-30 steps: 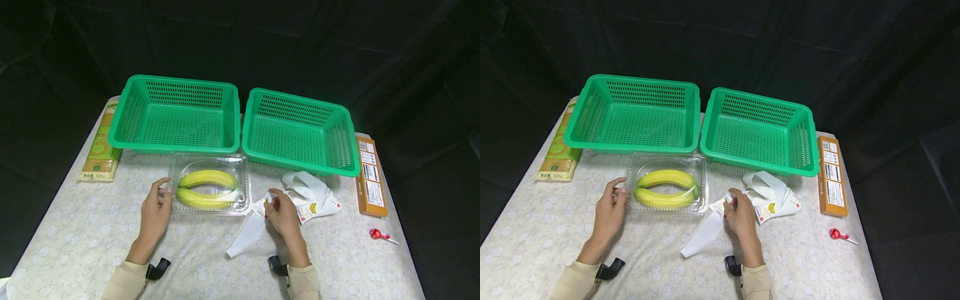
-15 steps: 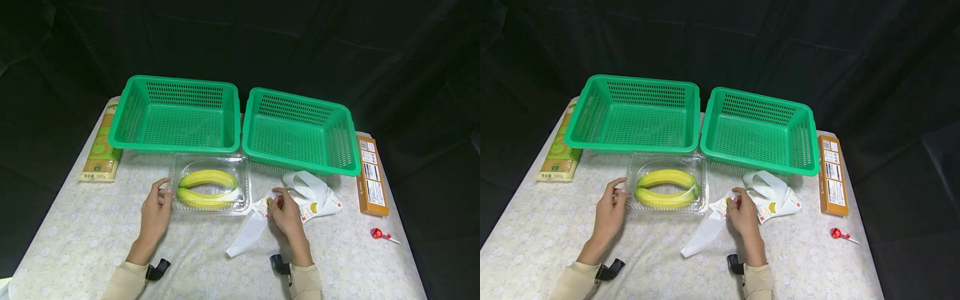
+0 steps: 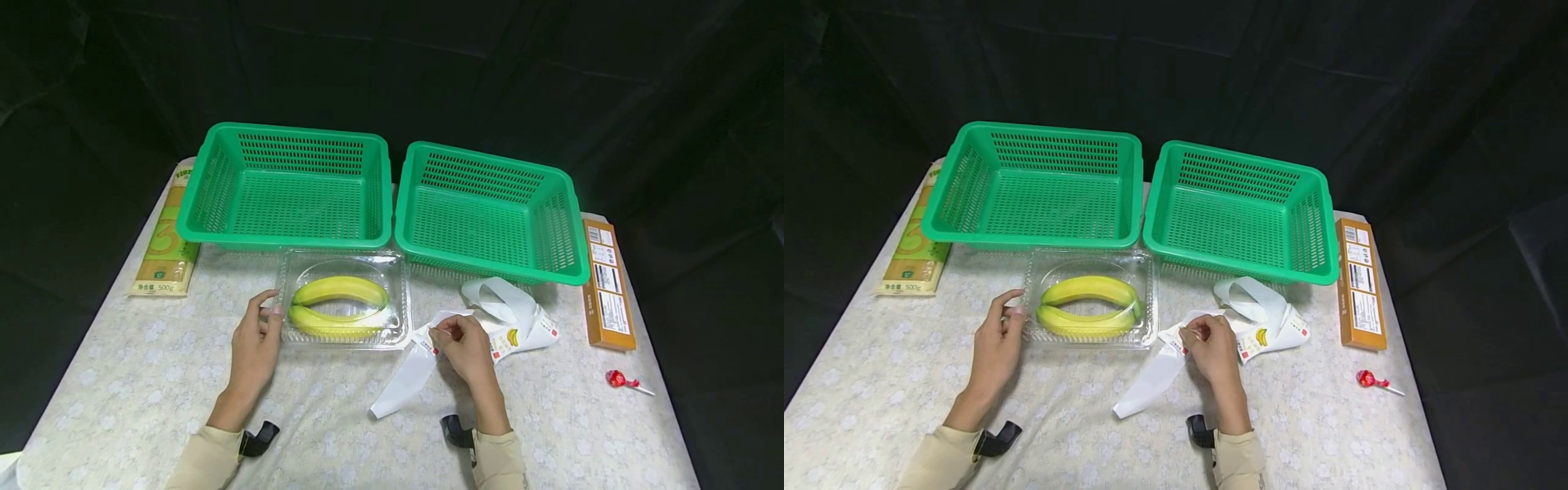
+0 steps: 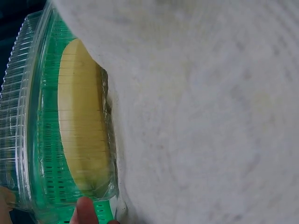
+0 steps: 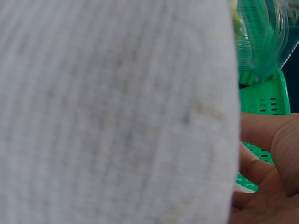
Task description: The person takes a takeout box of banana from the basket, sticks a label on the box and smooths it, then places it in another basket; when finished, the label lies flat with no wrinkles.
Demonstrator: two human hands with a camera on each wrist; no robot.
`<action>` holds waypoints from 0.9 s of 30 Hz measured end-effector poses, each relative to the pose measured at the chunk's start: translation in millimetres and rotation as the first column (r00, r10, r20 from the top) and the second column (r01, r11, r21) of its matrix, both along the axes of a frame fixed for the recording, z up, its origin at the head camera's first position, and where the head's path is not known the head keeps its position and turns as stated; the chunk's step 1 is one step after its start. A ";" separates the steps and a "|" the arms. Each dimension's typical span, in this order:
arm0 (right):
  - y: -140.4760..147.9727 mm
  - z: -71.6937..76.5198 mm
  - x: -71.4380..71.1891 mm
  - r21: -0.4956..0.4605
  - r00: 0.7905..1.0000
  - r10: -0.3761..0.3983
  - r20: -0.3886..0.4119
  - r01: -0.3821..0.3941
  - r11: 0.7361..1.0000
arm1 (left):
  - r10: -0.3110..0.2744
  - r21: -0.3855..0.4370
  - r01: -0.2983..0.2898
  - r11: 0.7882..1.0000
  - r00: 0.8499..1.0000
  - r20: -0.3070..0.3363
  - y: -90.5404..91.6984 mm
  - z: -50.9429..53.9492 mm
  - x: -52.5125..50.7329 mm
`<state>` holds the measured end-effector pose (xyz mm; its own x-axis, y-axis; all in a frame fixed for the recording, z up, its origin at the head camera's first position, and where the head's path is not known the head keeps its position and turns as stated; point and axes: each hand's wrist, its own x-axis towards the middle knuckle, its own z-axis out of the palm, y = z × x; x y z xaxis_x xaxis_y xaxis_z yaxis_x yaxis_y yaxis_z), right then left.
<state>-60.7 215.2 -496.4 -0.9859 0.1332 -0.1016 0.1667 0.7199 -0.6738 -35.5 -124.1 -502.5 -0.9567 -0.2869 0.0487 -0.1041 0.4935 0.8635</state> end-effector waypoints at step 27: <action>0.8 1.6 -0.6 -0.054 0.997 0.001 0.078 0.003 0.999 | -0.003 0.012 0.003 1.000 1.000 -0.010 0.5 -0.3 0.0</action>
<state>-61.3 216.0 -494.7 -0.9746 0.1266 -0.1848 0.2208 0.6822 -0.6970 -35.5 -123.6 -502.8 -0.9570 -0.2849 0.0551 -0.0937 0.4830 0.8706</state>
